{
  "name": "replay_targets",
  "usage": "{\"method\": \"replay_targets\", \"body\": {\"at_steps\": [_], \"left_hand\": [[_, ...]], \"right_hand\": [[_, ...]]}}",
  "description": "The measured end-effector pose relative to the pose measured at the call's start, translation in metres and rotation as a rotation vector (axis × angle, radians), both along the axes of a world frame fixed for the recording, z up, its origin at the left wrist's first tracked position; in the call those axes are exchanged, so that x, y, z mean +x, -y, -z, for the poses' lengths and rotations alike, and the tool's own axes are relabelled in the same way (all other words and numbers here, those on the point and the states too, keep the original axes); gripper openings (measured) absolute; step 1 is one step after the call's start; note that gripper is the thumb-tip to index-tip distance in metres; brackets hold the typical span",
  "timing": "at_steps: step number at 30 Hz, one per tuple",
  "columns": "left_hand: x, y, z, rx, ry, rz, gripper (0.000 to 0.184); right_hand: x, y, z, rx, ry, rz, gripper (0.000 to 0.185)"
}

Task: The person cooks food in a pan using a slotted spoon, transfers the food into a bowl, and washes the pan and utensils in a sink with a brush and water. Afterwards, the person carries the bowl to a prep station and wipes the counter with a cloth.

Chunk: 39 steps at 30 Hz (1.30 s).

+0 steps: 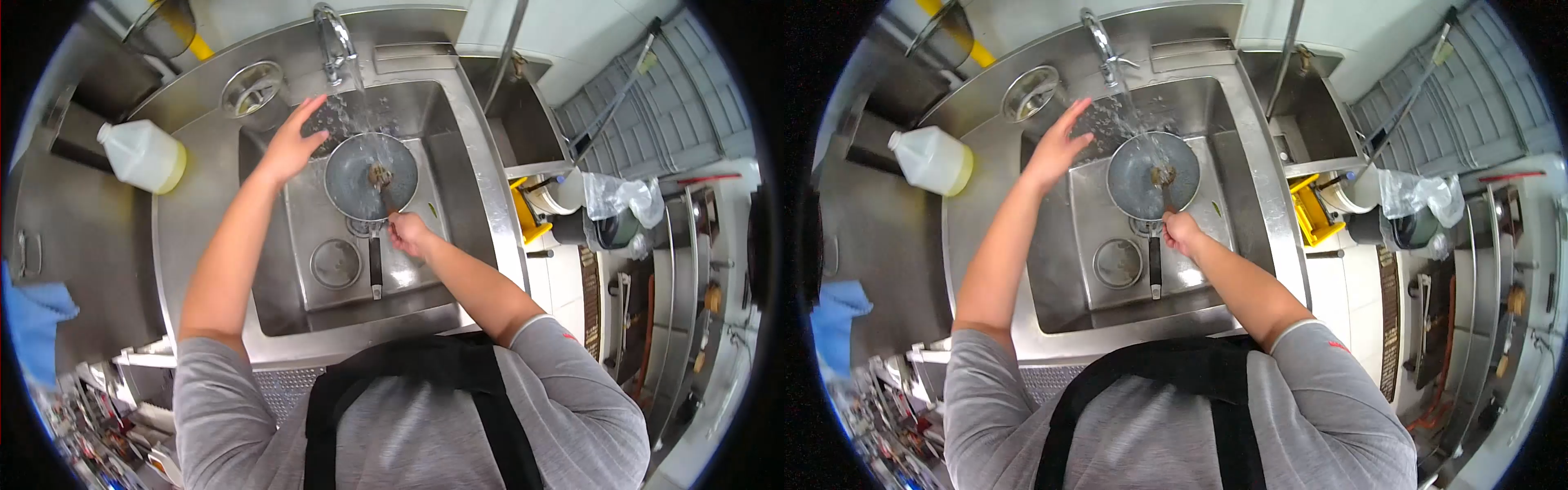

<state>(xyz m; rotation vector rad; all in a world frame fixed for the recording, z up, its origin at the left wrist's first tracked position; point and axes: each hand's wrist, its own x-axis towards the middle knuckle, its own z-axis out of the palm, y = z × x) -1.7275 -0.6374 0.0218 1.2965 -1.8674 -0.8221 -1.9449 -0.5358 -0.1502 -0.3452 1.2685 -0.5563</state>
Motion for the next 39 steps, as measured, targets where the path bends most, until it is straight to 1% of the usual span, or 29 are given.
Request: {"method": "replay_targets", "body": {"at_steps": [2,4,6,8,10,11,13,14,16,18,19,22,24,25,26,28,29,30,31,32,33,34,35,37,38,39], "left_hand": [[0.014,-0.041,0.023,0.160,-0.110,-0.293,0.038],[0.025,-0.095,0.054,0.344,-0.223,-0.490,0.037],[0.020,-0.154,0.079,0.425,-0.297,-0.574,0.034],[0.004,-0.207,0.088,0.593,-0.288,-0.661,0.030],[-0.010,-0.252,0.094,0.317,0.104,-0.599,0.030],[-0.016,-0.269,0.097,0.176,0.190,-0.581,0.028],[-0.030,-0.295,0.094,0.193,0.189,-0.638,0.027],[-0.037,-0.304,0.089,0.212,0.184,-0.658,0.027],[-0.047,-0.319,0.079,0.189,0.165,-0.689,0.027],[-0.054,-0.327,0.072,0.178,0.054,-0.713,0.027],[-0.057,-0.331,0.071,0.215,0.030,-0.735,0.027],[-0.058,-0.337,0.078,0.167,0.000,-0.758,0.025],[-0.055,-0.341,0.085,0.156,0.030,-0.768,0.022],[-0.054,-0.342,0.086,0.146,-0.043,-0.772,0.019],[-0.052,-0.340,0.084,0.132,-0.117,-0.772,0.017],[-0.049,-0.341,0.080,0.159,-0.131,-0.764,0.014],[-0.046,-0.341,0.082,0.197,-0.119,-0.753,0.013],[-0.044,-0.340,0.094,0.153,-0.128,-0.773,0.012],[-0.045,-0.335,0.096,0.160,-0.051,-0.827,0.011],[-0.052,-0.325,0.086,0.202,-0.036,-0.859,0.010],[-0.053,-0.312,0.091,0.317,-0.193,-0.765,0.012],[-0.060,-0.295,0.095,0.375,-0.470,-0.714,0.014],[-0.061,-0.275,0.118,0.403,-0.639,-0.586,0.019],[-0.072,-0.234,0.138,0.691,-0.955,-0.575,0.029],[-0.083,-0.211,0.135,0.930,-0.951,-0.608,0.046],[-0.088,-0.192,0.141,1.060,-1.033,-0.559,0.048]], "right_hand": [[-0.003,0.008,-0.001,-0.017,-0.026,-0.044,0.015],[-0.010,0.008,-0.002,-0.013,-0.027,-0.140,0.014],[-0.014,0.013,0.006,-0.016,-0.008,-0.183,0.013],[-0.018,0.016,0.008,-0.010,0.028,-0.217,0.013],[-0.021,0.015,0.013,-0.032,-0.012,-0.240,0.014],[-0.023,0.012,0.017,-0.029,-0.006,-0.272,0.014],[-0.023,0.014,0.021,-0.044,-0.060,-0.244,0.015],[-0.024,0.014,0.022,-0.048,-0.054,-0.273,0.015],[-0.028,0.011,0.025,-0.033,-0.064,-0.260,0.019],[-0.027,0.009,0.026,-0.018,-0.066,-0.258,0.019],[-0.027,0.011,0.029,-0.001,-0.111,-0.284,0.019],[-0.032,0.022,0.036,-0.004,-0.168,-0.320,0.020],[-0.036,0.020,0.040,-0.255,-0.449,-0.600,0.021],[-0.037,0.020,0.046,-0.311,-0.528,-0.649,0.025],[-0.036,0.017,0.052,-0.311,-0.524,-0.644,0.025],[-0.043,0.012,0.063,-0.512,-0.619,-0.533,0.027],[-0.049,0.021,0.098,-0.499,-0.657,-0.615,0.027],[-0.046,0.010,0.061,-0.342,-0.532,-0.542,0.025],[-0.044,0.006,0.071,-0.411,-0.464,-0.547,0.022],[-0.038,0.003,0.065,-0.354,-0.317,-0.522,0.017],[-0.033,0.003,0.071,-0.289,-0.187,-0.451,0.016],[-0.019,0.004,0.092,-0.212,-0.130,-0.284,0.020],[-0.019,-0.008,0.034,-0.128,-0.088,-0.205,0.022],[-0.012,-0.013,0.031,-0.054,0.014,-0.147,0.022],[-0.010,-0.022,0.013,-0.019,-0.021,-0.208,0.023],[-0.009,-0.028,0.010,-0.046,-0.038,-0.280,0.022]]}}
